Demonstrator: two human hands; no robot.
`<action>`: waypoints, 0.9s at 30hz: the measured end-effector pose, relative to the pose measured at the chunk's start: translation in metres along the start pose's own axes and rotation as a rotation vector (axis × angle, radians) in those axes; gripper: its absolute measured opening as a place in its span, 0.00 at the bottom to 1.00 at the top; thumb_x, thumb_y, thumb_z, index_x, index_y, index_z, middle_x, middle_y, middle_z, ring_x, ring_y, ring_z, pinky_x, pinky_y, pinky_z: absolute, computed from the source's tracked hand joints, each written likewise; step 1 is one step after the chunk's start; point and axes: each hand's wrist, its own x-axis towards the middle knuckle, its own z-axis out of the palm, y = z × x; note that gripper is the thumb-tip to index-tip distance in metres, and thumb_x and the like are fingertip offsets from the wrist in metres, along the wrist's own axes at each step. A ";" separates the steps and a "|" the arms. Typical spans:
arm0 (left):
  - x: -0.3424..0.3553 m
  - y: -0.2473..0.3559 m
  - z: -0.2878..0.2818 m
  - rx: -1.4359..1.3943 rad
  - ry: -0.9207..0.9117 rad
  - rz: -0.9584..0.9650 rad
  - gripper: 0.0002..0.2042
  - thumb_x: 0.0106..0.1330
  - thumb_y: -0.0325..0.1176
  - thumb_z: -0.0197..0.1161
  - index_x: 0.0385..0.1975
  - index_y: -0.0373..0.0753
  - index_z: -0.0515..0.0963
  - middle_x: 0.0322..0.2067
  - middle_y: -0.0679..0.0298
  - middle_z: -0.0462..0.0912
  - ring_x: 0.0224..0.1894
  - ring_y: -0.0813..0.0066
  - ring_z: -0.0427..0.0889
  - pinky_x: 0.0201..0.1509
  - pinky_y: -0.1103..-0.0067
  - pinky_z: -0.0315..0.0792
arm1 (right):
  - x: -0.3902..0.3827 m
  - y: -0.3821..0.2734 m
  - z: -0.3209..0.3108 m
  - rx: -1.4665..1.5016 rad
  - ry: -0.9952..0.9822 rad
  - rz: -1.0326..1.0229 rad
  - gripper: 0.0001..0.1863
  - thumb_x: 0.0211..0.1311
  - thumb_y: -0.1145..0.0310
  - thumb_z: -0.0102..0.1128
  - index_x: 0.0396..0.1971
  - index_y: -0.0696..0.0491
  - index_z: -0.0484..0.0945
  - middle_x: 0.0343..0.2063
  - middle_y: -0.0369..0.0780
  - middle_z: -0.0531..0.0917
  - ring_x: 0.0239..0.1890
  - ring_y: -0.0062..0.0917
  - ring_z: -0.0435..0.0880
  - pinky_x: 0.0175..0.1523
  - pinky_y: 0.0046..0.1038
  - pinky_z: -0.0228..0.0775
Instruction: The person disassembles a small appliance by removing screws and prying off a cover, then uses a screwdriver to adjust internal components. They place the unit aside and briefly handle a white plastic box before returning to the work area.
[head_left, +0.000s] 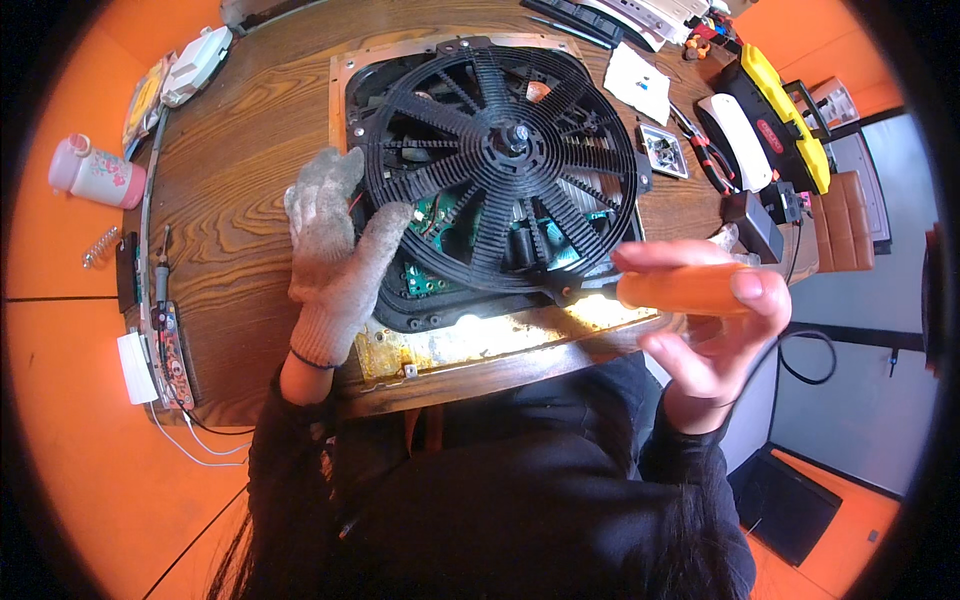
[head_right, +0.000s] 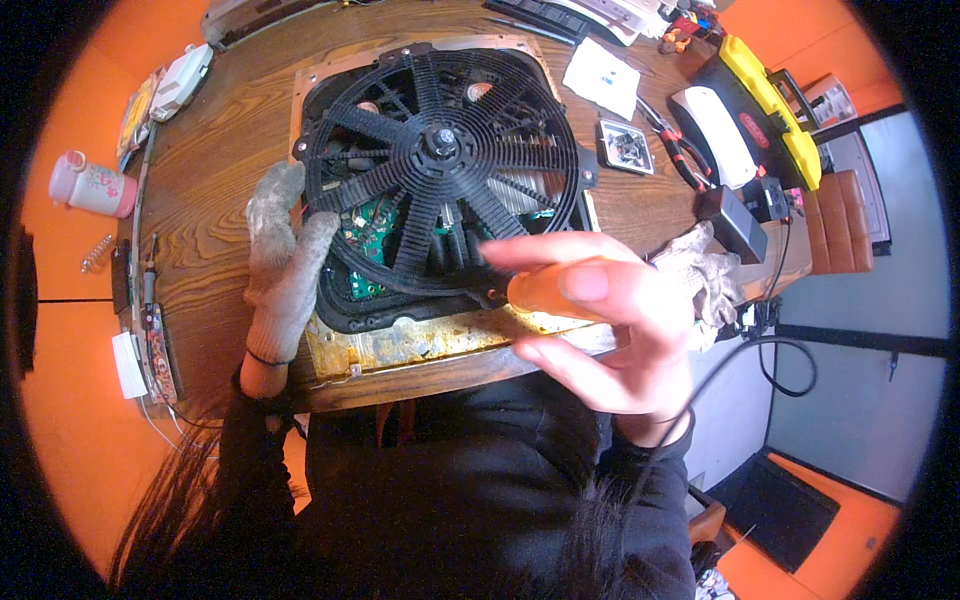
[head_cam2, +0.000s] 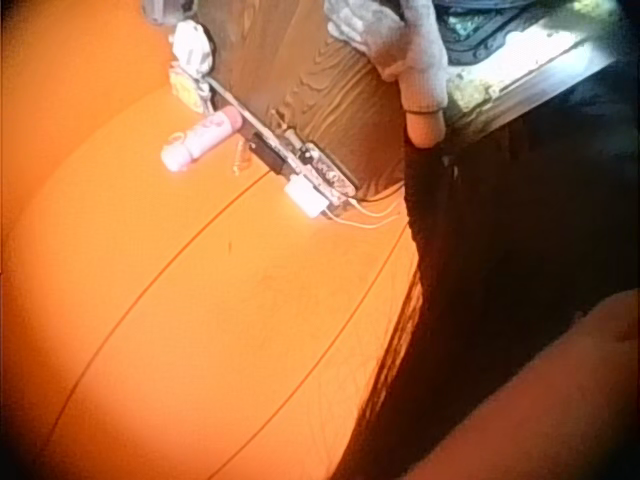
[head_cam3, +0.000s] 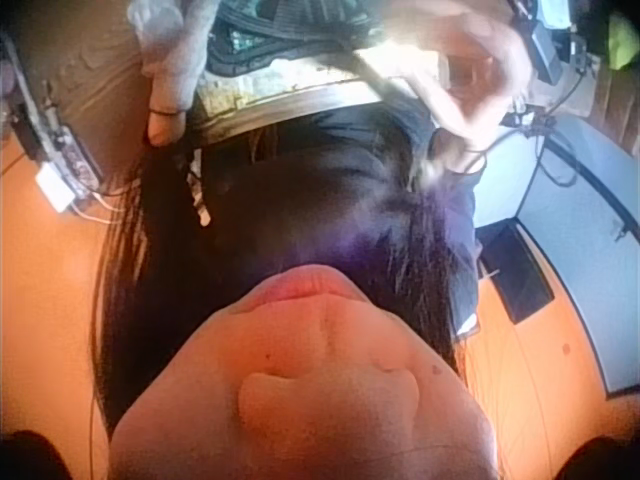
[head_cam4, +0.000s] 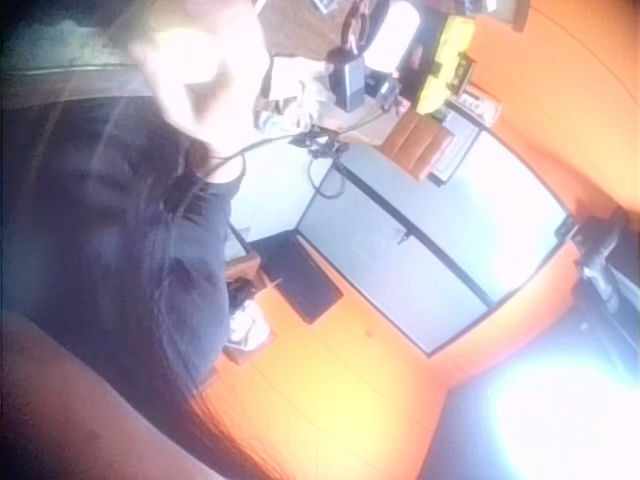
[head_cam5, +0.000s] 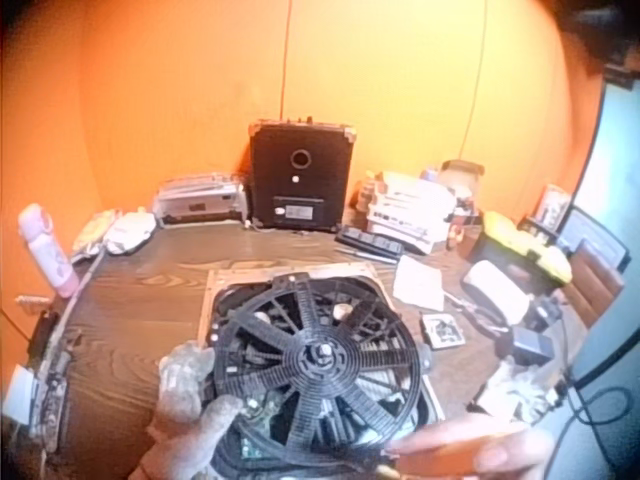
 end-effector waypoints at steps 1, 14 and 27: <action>0.000 0.000 0.001 -0.019 0.007 0.016 0.31 0.52 0.40 0.71 0.55 0.33 0.71 0.57 0.49 0.67 0.60 0.53 0.62 0.65 0.64 0.57 | 0.006 0.001 -0.006 0.106 -0.076 -0.016 0.32 0.55 0.78 0.62 0.56 0.41 0.59 0.40 0.62 0.78 0.41 0.51 0.82 0.46 0.48 0.78; 0.003 0.006 -0.003 -0.003 -0.054 0.012 0.27 0.55 0.36 0.68 0.54 0.31 0.71 0.55 0.47 0.69 0.58 0.52 0.65 0.63 0.65 0.61 | -0.008 0.027 -0.010 0.200 0.262 0.137 0.45 0.53 0.75 0.66 0.66 0.48 0.46 0.43 0.57 0.78 0.43 0.42 0.84 0.49 0.41 0.79; -0.002 -0.001 -0.005 0.123 -0.048 0.006 0.30 0.55 0.26 0.66 0.60 0.32 0.66 0.60 0.49 0.64 0.63 0.53 0.62 0.68 0.64 0.56 | -0.016 0.025 -0.011 0.286 0.057 -0.075 0.19 0.58 0.75 0.64 0.50 0.54 0.75 0.45 0.48 0.81 0.47 0.36 0.83 0.48 0.31 0.76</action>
